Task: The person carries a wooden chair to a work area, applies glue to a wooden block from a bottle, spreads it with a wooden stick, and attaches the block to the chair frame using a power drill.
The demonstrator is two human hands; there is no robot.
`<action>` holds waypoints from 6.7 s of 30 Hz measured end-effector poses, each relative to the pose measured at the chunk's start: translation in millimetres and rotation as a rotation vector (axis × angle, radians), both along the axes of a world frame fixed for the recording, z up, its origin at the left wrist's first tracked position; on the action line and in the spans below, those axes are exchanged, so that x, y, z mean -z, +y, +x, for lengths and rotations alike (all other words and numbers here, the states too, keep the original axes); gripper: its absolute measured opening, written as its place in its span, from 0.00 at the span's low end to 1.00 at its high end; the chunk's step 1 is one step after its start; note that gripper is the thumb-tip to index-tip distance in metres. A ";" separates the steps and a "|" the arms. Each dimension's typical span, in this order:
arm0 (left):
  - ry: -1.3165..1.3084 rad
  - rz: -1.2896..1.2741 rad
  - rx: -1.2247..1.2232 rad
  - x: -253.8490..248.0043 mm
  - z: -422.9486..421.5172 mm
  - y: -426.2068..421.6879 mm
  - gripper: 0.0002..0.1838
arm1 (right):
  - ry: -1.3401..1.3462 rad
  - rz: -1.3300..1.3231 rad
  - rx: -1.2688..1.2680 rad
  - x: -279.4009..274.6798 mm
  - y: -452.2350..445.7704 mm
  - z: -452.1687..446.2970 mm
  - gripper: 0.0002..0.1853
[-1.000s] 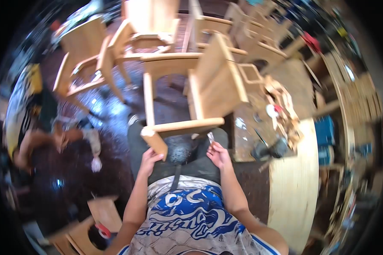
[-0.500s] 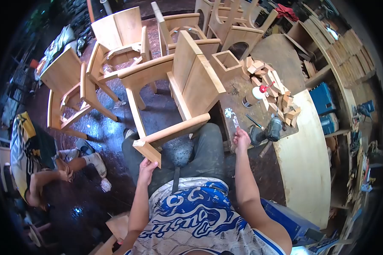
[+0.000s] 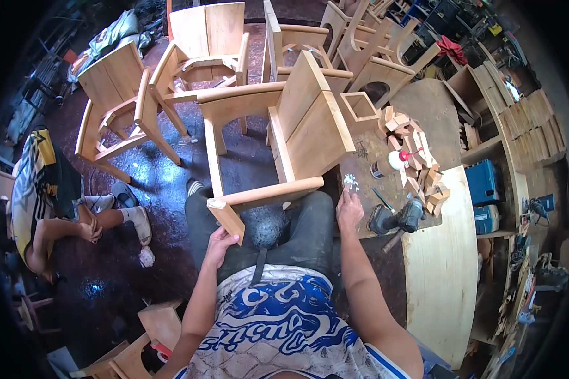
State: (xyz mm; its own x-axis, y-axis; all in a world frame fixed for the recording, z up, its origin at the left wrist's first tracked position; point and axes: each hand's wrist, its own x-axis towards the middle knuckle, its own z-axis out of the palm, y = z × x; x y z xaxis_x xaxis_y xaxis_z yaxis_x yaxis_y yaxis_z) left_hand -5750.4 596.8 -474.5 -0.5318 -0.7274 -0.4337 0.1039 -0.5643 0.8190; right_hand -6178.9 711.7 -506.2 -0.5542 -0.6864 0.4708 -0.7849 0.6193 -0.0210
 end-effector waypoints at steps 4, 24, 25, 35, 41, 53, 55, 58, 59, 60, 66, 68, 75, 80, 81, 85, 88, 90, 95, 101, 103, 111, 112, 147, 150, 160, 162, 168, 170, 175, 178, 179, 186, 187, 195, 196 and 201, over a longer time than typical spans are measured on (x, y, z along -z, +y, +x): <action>0.035 0.016 -0.028 0.2 0.7 1.2 0.32 | -0.235 -0.036 0.121 -14.4 1.0 13.3 0.23; 0.082 0.039 -0.032 17.7 6.7 -1.5 0.29 | -0.496 -0.230 -0.083 -4.7 37.3 113.1 0.10; 0.078 0.054 -0.033 16.1 6.3 -1.7 0.30 | -0.486 -0.234 -0.069 -4.9 39.1 110.7 0.10; 0.135 0.038 -0.009 13.8 -1.0 -4.8 0.32 | -0.602 -0.242 0.030 -9.6 41.2 111.7 0.10; 0.186 -0.002 0.020 17.8 8.2 -2.8 0.33 | -0.616 -0.226 0.005 -23.5 47.8 119.8 0.11; 0.267 -0.117 -0.036 20.6 21.0 13.8 0.29 | -0.528 -0.230 -0.134 -62.4 54.1 147.7 0.10; 0.267 -0.120 -0.050 25.3 22.1 14.1 0.29 | -0.529 -0.278 -0.191 -58.4 49.8 146.0 0.08; 0.234 -0.093 -0.095 11.5 19.4 18.6 0.32 | -0.609 -0.253 -0.160 -56.3 48.2 148.2 0.08; 0.209 -0.112 -0.116 9.3 18.1 20.0 0.32 | -0.597 -0.221 -0.160 -53.8 48.0 147.7 0.08; 0.189 -0.129 -0.129 7.0 15.1 21.2 0.32 | -0.580 -0.190 -0.153 -51.5 47.9 145.7 0.08; -0.072 -0.278 -0.170 13.3 -3.8 32.0 0.33 | -0.667 -0.149 -0.071 -32.9 43.4 132.2 0.08; -0.077 -0.290 -0.170 12.6 -11.4 33.0 0.33 | -0.671 -0.141 -0.050 -34.9 37.3 132.6 0.07; 0.318 0.111 0.150 -22.2 -17.3 23.8 0.37 | -0.590 -0.214 -0.036 -22.4 34.2 134.5 0.07; 1.027 0.403 0.351 -31.0 -32.5 13.9 0.44 | -0.672 -0.216 -0.022 -27.7 27.3 130.8 0.07; 1.024 0.401 0.360 -31.8 -36.6 11.8 0.44 | -0.738 -0.223 -0.017 -27.8 25.2 127.7 0.07; 1.216 0.409 0.368 -36.8 -49.7 14.2 0.37 | -1.153 -0.322 -0.192 -44.9 19.3 126.1 0.08; 1.265 0.432 0.394 -35.1 -55.7 16.2 0.37 | -1.630 -0.290 -0.572 -108.2 -4.3 154.9 0.14; 1.304 0.461 0.415 -42.1 -62.0 19.6 0.38 | -1.856 -0.138 -0.734 -122.5 -15.9 164.0 0.27; 1.249 0.357 0.544 -51.4 -72.6 22.8 0.42 | -2.593 -0.133 -0.822 -123.1 -29.3 184.5 0.30; 1.265 0.331 0.610 -52.7 -69.5 26.4 0.44 | -2.711 -0.116 -0.949 -125.3 -33.0 187.2 0.29; 1.250 0.325 0.634 -48.5 -67.4 26.0 0.45 | -2.681 -0.158 -0.921 -122.3 -31.5 190.8 0.28; 1.018 0.394 0.672 -57.4 -62.1 16.7 0.49 | -2.613 -0.187 -0.848 -118.4 -30.5 171.5 0.21; 1.020 0.392 0.673 -53.3 -58.2 8.3 0.49 | -2.598 -0.088 -0.874 -111.6 -31.7 151.3 0.28; -0.216 0.272 -0.475 151.3 -69.0 -320.2 0.22 | -1.692 -0.964 -0.391 -217.8 -203.6 -55.5 0.35; -0.232 0.246 -0.520 158.7 -66.9 -324.1 0.22 | -1.709 -1.026 -0.375 -221.6 -199.1 -43.9 0.36; -0.097 0.217 -0.532 158.0 -70.7 -313.1 0.30 | -1.580 -1.049 -0.363 -226.2 -133.8 -13.1 0.42; -0.100 0.154 -0.523 163.1 -69.2 -304.9 0.31 | -1.599 -1.061 -0.373 -221.5 -120.0 -18.0 0.42; -0.060 0.098 -0.530 142.9 -71.2 -287.4 0.27 | -1.640 -1.170 -0.382 -196.9 -76.4 -34.0 0.42; -0.033 0.114 -0.543 121.4 -66.2 -285.3 0.29 | -1.665 -1.197 -0.406 -193.7 -67.1 -28.3 0.42; -0.046 0.032 -0.639 131.2 -60.5 -286.1 0.31 | -1.654 -1.131 -0.426 -185.7 -66.8 -25.7 0.42; -0.157 0.034 -0.625 134.0 -61.7 -287.5 0.31 | -1.682 -1.128 -0.423 -176.0 -62.3 -28.2 0.44; -0.202 -0.007 -0.590 134.5 -59.8 -288.7 0.32 | -1.703 -1.162 -0.465 -176.8 -65.8 -27.6 0.44; -0.736 -0.263 -0.412 127.2 -56.3 -286.6 0.40 | -1.719 -1.103 -0.539 -173.8 -72.0 -23.8 0.42; -0.781 -0.246 -0.366 125.5 -55.7 -286.4 0.43 | -1.733 -1.143 -0.567 -173.4 -71.2 -22.8 0.42; -0.696 -0.417 -0.292 165.6 -36.6 -272.4 0.45 | -1.697 -1.106 -0.502 -165.1 -36.5 -15.6 0.42; -0.642 -0.404 -0.317 146.4 -37.9 -260.8 0.44 | -1.707 -1.142 -0.492 -164.5 -28.7 -14.3 0.42; -0.581 -0.390 -0.296 144.4 -31.3 -230.4 0.40 | -1.713 -1.068 -0.436 -172.4 3.3 -11.3 0.42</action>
